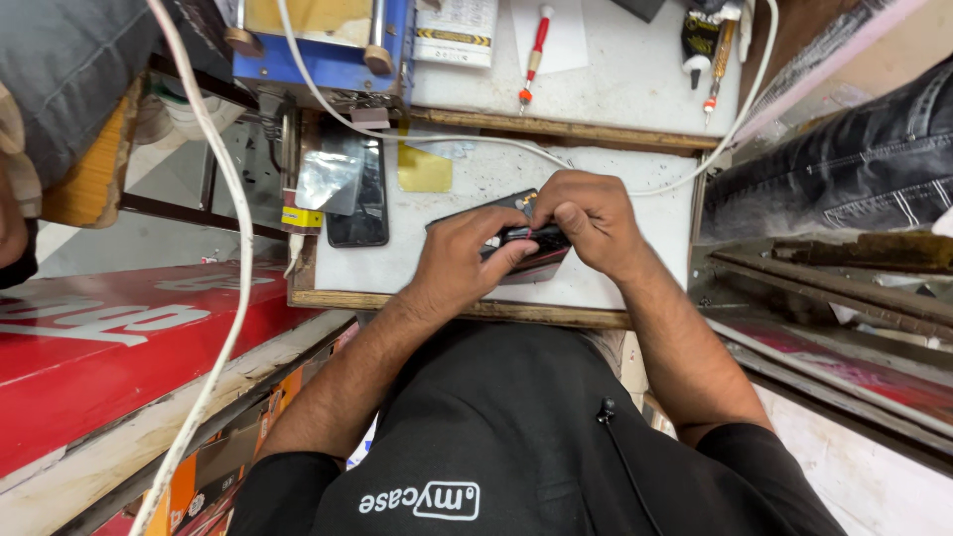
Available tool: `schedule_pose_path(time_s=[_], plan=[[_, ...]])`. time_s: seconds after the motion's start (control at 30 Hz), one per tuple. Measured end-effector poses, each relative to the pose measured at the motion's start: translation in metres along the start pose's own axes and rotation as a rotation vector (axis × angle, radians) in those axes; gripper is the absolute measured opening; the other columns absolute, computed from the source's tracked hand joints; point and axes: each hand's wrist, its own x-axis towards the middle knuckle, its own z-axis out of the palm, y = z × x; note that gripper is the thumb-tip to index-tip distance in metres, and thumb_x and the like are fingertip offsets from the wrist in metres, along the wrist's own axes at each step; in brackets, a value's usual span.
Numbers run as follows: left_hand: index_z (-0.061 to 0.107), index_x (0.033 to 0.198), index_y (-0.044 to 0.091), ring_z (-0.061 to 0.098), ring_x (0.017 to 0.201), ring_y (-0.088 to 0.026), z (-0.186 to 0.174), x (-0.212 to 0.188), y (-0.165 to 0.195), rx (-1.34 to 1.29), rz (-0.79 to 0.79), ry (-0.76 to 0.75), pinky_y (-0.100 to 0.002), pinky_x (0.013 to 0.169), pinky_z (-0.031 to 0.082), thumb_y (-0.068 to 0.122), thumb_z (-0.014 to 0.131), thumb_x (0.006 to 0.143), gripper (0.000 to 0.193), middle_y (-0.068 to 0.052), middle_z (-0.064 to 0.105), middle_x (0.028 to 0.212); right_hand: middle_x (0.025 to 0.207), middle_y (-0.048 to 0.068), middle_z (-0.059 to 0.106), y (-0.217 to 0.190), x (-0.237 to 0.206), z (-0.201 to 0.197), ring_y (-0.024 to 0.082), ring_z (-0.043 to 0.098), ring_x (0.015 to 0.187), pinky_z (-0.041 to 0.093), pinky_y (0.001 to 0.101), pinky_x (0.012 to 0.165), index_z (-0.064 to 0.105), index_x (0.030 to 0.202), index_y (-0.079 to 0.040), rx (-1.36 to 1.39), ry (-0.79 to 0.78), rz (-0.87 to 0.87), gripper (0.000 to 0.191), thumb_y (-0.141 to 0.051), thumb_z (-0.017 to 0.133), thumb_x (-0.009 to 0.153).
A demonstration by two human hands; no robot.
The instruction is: The person handles two smartphones at a workbench. They connect a charging cable to one phone, then use a rubber band to secure the back cover of a second phone with a cracked screen. The person repeatedly adjusts the rubber band and inspects the device.
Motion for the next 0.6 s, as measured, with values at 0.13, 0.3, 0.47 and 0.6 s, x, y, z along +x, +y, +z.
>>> schedule_pose_path(time_s=[0.13,0.3,0.47,0.6], plan=[[0.07,0.121,0.005,0.077,0.102,-0.025,-0.001,-0.003,-0.004,-0.069,-0.064,-0.034,-0.034,0.088,0.061,0.022,0.08,0.092,0.035,-0.012,0.076,0.111,0.081,0.007,0.064,0.013,0.008,0.011,0.017,0.062,0.075,0.049,0.0309,0.07,0.064,0.082,-0.005,0.143,0.019,-0.033,0.064,-0.055,0.041,0.114],[0.069,0.124,0.006,0.077,0.107,-0.025,-0.003,-0.006,-0.01,-0.119,-0.129,-0.059,-0.034,0.091,0.061,0.022,0.077,0.095,0.035,-0.013,0.076,0.115,0.079,0.008,0.063,0.022,0.007,0.012,0.016,0.058,0.071,0.046,0.0295,0.064,0.065,0.085,-0.002,0.095,-0.023,-0.008,0.066,-0.056,0.039,0.112],[0.069,0.124,0.007,0.077,0.107,-0.023,-0.001,-0.003,-0.012,-0.134,-0.152,-0.089,-0.033,0.091,0.062,0.022,0.077,0.094,0.034,-0.012,0.077,0.116,0.076,0.007,0.059,0.028,0.004,0.011,0.016,0.055,0.069,0.044,0.0304,0.064,0.06,0.08,-0.003,0.094,0.011,-0.008,0.066,-0.054,0.037,0.114],[0.069,0.124,0.007,0.076,0.109,-0.023,0.0,-0.002,-0.012,-0.17,-0.16,-0.093,-0.034,0.093,0.062,0.021,0.076,0.096,0.032,-0.013,0.076,0.118,0.074,0.007,0.054,0.03,-0.001,0.015,0.016,0.05,0.068,0.042,0.0311,0.063,0.053,0.074,-0.005,0.116,0.076,0.003,0.065,-0.053,0.037,0.114]])
